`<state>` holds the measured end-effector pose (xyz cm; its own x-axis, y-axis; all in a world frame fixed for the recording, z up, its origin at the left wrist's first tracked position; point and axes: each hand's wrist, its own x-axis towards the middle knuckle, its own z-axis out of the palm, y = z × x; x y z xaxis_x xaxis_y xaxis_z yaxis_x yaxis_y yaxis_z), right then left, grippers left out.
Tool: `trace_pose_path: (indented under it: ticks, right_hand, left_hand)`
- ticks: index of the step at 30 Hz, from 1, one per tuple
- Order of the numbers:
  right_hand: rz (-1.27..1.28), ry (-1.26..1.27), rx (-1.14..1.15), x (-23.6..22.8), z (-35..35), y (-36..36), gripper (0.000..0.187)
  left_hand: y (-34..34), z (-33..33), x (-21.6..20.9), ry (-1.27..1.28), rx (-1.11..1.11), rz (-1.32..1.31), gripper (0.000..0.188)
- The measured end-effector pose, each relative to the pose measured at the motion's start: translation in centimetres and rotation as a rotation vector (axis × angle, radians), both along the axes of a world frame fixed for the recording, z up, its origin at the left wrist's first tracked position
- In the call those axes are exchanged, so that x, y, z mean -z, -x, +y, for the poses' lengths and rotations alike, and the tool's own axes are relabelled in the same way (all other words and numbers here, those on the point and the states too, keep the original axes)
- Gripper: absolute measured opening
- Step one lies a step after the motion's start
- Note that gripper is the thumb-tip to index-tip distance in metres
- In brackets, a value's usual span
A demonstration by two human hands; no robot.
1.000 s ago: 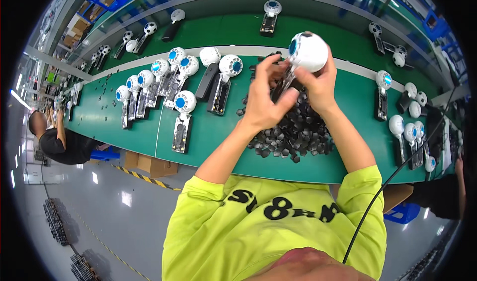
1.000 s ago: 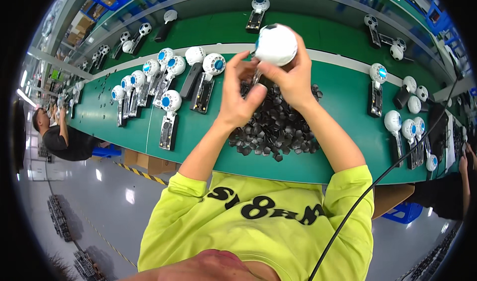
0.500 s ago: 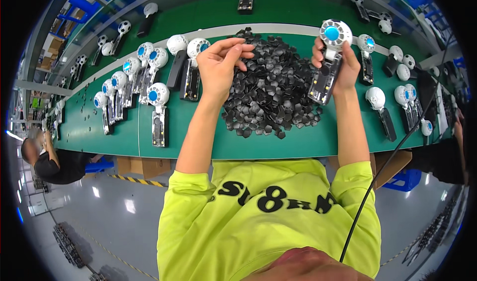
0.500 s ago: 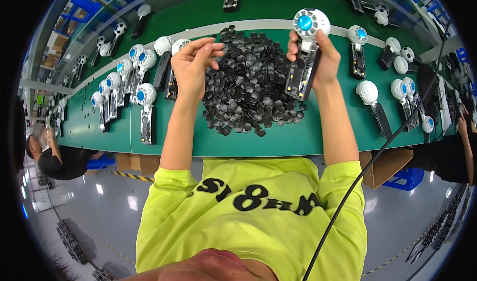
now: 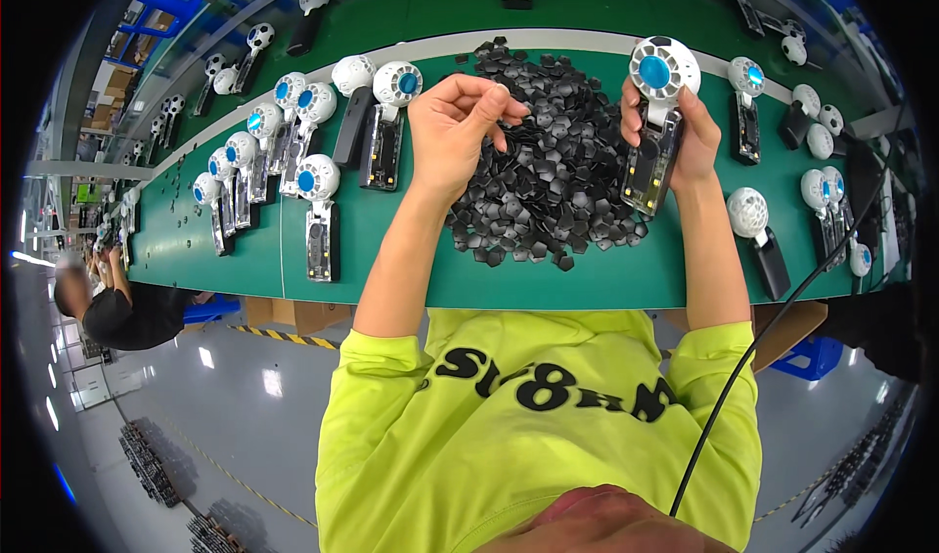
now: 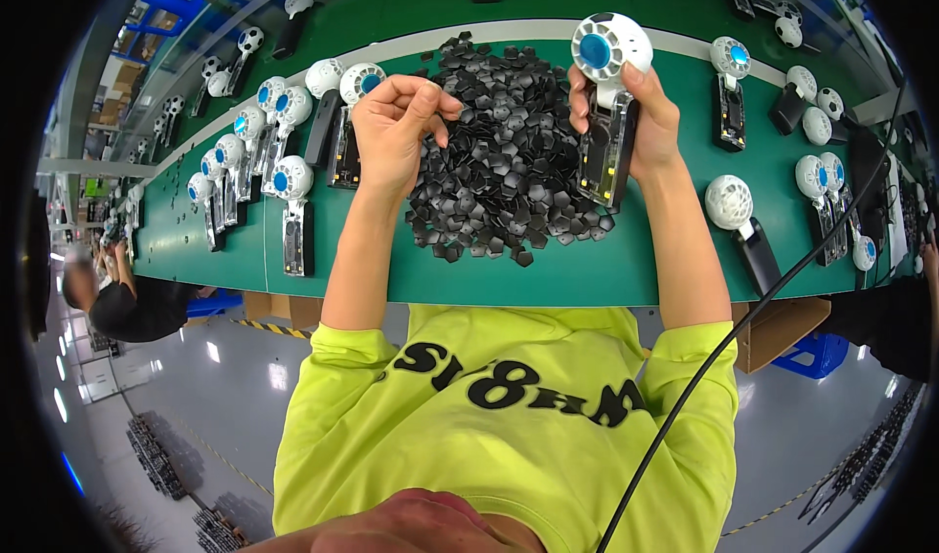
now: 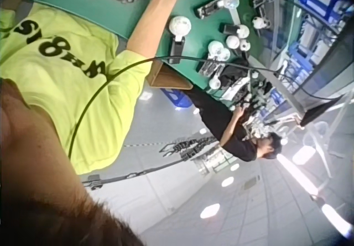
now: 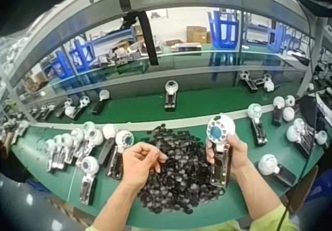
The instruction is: Assemble internal and external components of an electronic toy controller at a manufacturing station.
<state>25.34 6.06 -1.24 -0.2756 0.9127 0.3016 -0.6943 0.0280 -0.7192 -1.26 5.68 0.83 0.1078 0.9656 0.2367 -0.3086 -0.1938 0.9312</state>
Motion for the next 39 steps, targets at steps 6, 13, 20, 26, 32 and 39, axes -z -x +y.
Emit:
trace_pose_path:
  ticks: [6,13,20,26,32,39]
  right_hand:
    - [-0.020,-0.053,-0.059,-0.3,-0.3,0.3,0.058]
    - [0.030,-0.036,0.020,-0.5,-0.3,0.1,0.056]
    - [0.017,0.160,0.201,-2.5,-1.2,0.9,0.040]
    - [-0.219,0.256,0.276,-2.5,-1.1,0.4,0.037]
    - [-0.309,0.245,0.242,-2.6,-1.5,1.1,0.036]
    - [-0.384,0.127,0.295,-2.5,-2.1,2.6,0.042]
  left_hand:
    - [-0.2,0.3,0.5,-0.005,0.093,-0.170,0.008]
    - [0.1,0.1,0.3,0.021,0.168,-0.201,0.006]
    - [-0.6,-0.1,1.1,-0.086,0.147,0.001,0.006]
    - [-1.2,0.3,1.5,-0.485,-0.060,0.687,0.010]
    - [-1.2,1.1,2.4,-0.806,-0.029,1.055,0.016]
    - [-1.6,0.9,2.6,-0.713,-0.028,0.800,0.021]
